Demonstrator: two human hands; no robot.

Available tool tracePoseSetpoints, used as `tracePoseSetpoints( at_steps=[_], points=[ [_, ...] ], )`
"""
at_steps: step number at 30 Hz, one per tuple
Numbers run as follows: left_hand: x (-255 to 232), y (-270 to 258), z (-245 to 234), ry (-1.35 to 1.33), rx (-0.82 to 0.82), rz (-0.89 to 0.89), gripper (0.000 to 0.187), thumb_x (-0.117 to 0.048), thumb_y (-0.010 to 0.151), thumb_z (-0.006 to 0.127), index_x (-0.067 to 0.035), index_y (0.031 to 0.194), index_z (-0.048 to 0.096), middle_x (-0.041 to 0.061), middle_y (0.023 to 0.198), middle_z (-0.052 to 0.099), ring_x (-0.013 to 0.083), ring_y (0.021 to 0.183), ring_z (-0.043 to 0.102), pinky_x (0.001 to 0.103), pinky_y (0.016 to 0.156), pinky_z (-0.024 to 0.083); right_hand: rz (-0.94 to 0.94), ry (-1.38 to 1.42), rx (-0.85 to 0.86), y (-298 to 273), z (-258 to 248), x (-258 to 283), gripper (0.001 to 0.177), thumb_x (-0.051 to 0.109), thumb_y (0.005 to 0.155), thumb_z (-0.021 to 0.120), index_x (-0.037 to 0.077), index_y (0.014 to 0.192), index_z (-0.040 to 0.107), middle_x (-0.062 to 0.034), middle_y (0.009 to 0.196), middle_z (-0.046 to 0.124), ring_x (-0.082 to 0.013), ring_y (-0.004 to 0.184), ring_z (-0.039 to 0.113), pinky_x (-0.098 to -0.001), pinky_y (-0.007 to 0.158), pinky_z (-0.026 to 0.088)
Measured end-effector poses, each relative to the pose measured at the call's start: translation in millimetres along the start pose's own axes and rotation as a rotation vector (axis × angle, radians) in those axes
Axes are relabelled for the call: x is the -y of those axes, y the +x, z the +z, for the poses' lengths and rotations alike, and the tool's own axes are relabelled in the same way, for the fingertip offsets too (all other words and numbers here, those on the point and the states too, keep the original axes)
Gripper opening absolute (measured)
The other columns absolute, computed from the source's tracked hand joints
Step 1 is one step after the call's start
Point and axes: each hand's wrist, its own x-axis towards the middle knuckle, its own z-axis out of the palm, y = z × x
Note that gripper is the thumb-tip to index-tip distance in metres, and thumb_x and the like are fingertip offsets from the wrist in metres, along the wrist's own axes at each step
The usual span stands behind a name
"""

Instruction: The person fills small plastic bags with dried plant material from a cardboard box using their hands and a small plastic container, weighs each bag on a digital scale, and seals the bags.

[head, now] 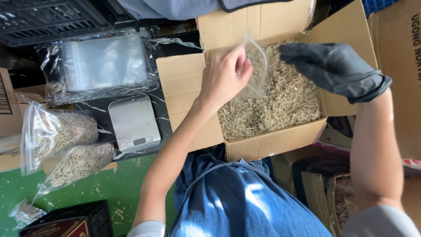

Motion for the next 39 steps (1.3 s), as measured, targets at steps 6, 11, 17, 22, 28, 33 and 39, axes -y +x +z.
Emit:
tracePoseSetpoints(
  at_steps=[6,11,17,22,28,33,39],
  points=[
    [33.8,13.1,9.3,0.033,0.039,0.230,0.030,-0.050,0.100,0.061,-0.022,0.109,0.064,0.018,0.157,0.024,0.0426,0.150,0.025,0.078,0.119,0.027,0.373,-0.104,0.067,-13.0,84.2,-118.7,0.088,0.036,0.079,0.080,0.027,0.157,0.040,-0.0190,0.162,0.035,-0.0390,0.150,0.029,-0.0504,0.121,0.030],
    [61.1,13.4,13.9,0.160,0.255,0.329,0.118,-0.082,0.054,0.102,-0.010,0.122,0.038,0.023,0.168,-0.006,0.0494,0.156,0.032,0.069,0.120,0.037,0.712,-0.322,0.310,2.4,122.1,-85.9,0.124,0.068,0.064,0.081,0.044,0.162,0.009,-0.0127,0.172,-0.015,-0.0554,0.151,-0.013,-0.0818,0.113,0.012],
    [73.5,0.5,43.8,-0.012,0.043,0.384,0.102,-0.037,0.064,0.110,-0.008,0.126,0.034,0.026,0.161,0.020,0.0457,0.151,0.036,0.069,0.125,0.041,0.570,-0.500,-0.032,9.5,168.8,-129.0,0.090,0.049,0.065,0.089,0.025,0.142,0.049,-0.0241,0.143,0.035,-0.0546,0.126,0.032,-0.0759,0.079,0.046],
    [76.0,-4.3,44.0,0.020,0.002,0.394,0.108,-0.041,0.063,0.111,-0.007,0.131,0.033,0.022,0.163,0.020,0.0448,0.150,0.042,0.064,0.125,0.047,0.389,-0.449,-0.233,7.7,184.1,-170.6,0.069,0.016,0.071,0.085,0.026,0.135,0.061,-0.0204,0.125,0.058,-0.0538,0.109,0.049,-0.0638,0.077,0.053],
    [77.4,-5.0,38.0,-0.013,0.024,0.364,0.109,-0.038,0.064,0.115,-0.008,0.131,0.035,0.023,0.167,0.010,0.0473,0.156,0.032,0.062,0.132,0.037,0.123,0.002,-0.457,-10.1,150.8,-180.6,0.038,0.005,0.075,0.082,0.013,0.112,0.075,-0.0089,0.109,0.074,-0.0273,0.099,0.069,-0.0372,0.087,0.057],
    [68.8,0.0,45.5,-0.004,0.059,0.349,0.103,-0.036,0.066,0.113,-0.009,0.129,0.035,0.023,0.166,0.011,0.0477,0.156,0.032,0.058,0.133,0.035,0.625,1.721,-0.608,-14.3,88.3,-125.7,0.019,0.010,0.078,0.073,0.013,0.097,0.072,-0.0041,0.100,0.072,-0.0218,0.099,0.069,-0.0389,0.088,0.058],
    [56.4,4.8,61.7,0.025,0.058,0.358,0.104,-0.042,0.070,0.112,-0.010,0.134,0.037,0.020,0.168,0.011,0.0411,0.158,0.029,0.061,0.135,0.031,-0.053,0.025,-0.393,3.0,30.2,-36.9,0.044,-0.002,0.076,0.083,0.009,0.116,0.069,-0.0073,0.111,0.064,-0.0229,0.099,0.064,-0.0327,0.086,0.052]
  ],
)
